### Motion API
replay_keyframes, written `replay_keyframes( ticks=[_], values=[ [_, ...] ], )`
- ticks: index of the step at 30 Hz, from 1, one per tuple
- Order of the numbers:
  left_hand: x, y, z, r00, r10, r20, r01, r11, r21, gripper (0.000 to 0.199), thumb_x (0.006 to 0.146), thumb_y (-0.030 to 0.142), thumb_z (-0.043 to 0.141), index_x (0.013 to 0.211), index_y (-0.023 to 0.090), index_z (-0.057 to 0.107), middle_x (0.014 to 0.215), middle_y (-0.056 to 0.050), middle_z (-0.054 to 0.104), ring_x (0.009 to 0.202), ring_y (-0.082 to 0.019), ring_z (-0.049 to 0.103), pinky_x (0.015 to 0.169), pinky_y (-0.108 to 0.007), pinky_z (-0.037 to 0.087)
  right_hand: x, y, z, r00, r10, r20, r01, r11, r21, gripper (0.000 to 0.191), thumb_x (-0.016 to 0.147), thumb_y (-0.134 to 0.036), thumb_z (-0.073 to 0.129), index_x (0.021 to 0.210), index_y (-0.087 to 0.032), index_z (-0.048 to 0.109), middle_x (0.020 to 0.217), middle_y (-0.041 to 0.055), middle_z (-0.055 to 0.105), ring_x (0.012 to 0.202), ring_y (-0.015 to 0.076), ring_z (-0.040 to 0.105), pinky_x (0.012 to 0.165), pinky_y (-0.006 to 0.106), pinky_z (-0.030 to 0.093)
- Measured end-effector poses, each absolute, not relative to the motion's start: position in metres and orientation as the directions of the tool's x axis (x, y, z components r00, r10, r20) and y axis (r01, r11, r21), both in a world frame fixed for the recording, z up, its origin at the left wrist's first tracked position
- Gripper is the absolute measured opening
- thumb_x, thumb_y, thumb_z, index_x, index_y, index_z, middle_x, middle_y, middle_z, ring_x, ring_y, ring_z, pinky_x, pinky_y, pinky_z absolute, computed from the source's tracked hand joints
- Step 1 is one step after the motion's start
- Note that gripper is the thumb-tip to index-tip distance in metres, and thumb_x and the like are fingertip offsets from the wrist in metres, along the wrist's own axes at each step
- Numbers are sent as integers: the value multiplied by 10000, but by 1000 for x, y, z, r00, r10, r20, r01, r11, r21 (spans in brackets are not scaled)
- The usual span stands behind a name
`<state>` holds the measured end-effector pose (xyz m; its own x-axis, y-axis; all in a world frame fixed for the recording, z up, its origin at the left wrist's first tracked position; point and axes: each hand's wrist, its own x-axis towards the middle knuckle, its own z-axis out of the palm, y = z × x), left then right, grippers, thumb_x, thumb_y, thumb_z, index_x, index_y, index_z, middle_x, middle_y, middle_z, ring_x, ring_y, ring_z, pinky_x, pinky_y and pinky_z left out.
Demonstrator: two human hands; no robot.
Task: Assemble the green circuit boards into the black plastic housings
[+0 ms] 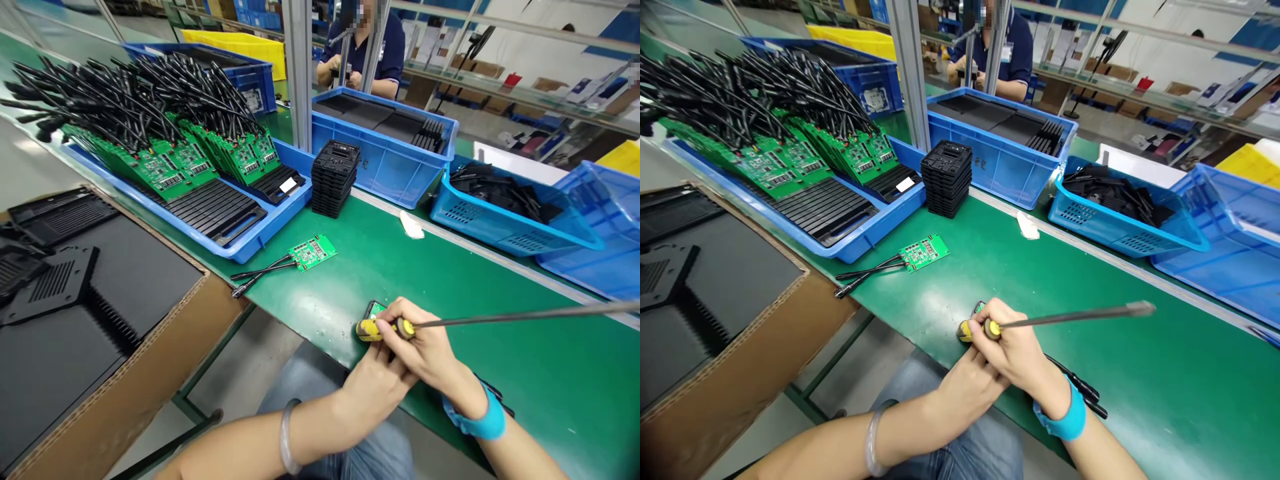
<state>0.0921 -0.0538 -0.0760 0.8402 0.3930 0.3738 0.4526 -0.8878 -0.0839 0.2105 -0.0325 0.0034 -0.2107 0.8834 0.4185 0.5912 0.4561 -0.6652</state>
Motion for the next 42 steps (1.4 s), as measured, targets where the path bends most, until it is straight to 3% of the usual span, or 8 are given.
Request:
replay_keyframes(
  ticks=[3,7,14,19,27,32,37,42],
  values=[
    [84,-42,-60,868,355,348,394,-918,-48,453,951,255,486,1376,101,456,1302,-149,569,1108,-305,601,1033,-464,366,222,-41,17,-53,877,478,619,404,-674,88,900,-166,592,834,-212,557,767,4,642,649,128,609,578,239,481],
    [68,-5,-32,957,187,223,145,-970,193,902,793,578,660,1445,60,313,1269,-213,585,1180,-367,529,1085,-597,217,232,-65,36,200,783,589,567,397,-721,114,866,-124,618,829,-210,553,725,-5,619,682,150,634,576,249,499],
    [63,47,-26,973,146,179,22,-830,557,1013,725,522,756,1477,127,204,1187,-154,661,1116,-318,579,1092,-632,102,235,-73,7,-96,883,459,688,392,-611,106,895,-152,565,825,-221,523,683,-19,611,553,122,584,509,227,462],
    [65,45,-32,970,127,207,-1,-850,527,886,805,487,696,1472,132,231,1060,-103,699,1022,-281,593,1090,-596,140,249,-88,19,136,822,552,672,333,-661,113,863,-125,600,844,-221,544,714,-3,625,627,149,630,547,243,490],
    [69,41,-34,964,132,232,14,-893,449,797,830,518,673,1436,151,308,1240,-130,631,1032,-271,577,1087,-561,170,265,-87,0,60,861,505,698,326,-638,133,896,-160,547,803,-231,484,641,-22,591,544,136,592,494,224,462],
    [78,36,-28,962,121,244,40,-950,311,633,839,564,636,1283,137,489,972,-71,690,904,-256,584,1021,-573,271,331,-65,0,266,869,416,946,-154,-284,235,890,-441,488,950,-215,516,752,33,638,516,186,581,459,278,417],
    [89,21,-23,952,47,301,31,-998,59,467,861,618,562,852,159,650,798,-28,660,759,-228,579,959,-611,342,390,-54,-39,96,954,285,993,-112,42,326,923,-391,308,899,-181,557,813,126,648,701,290,633,549,370,481],
    [92,35,-14,958,4,286,-20,-997,80,438,860,605,580,861,182,692,748,-1,674,722,-193,613,996,-554,363,375,-58,-53,32,922,385,999,-43,20,459,971,-432,285,1038,-129,623,988,164,666,867,326,661,717,458,552]
  ],
)
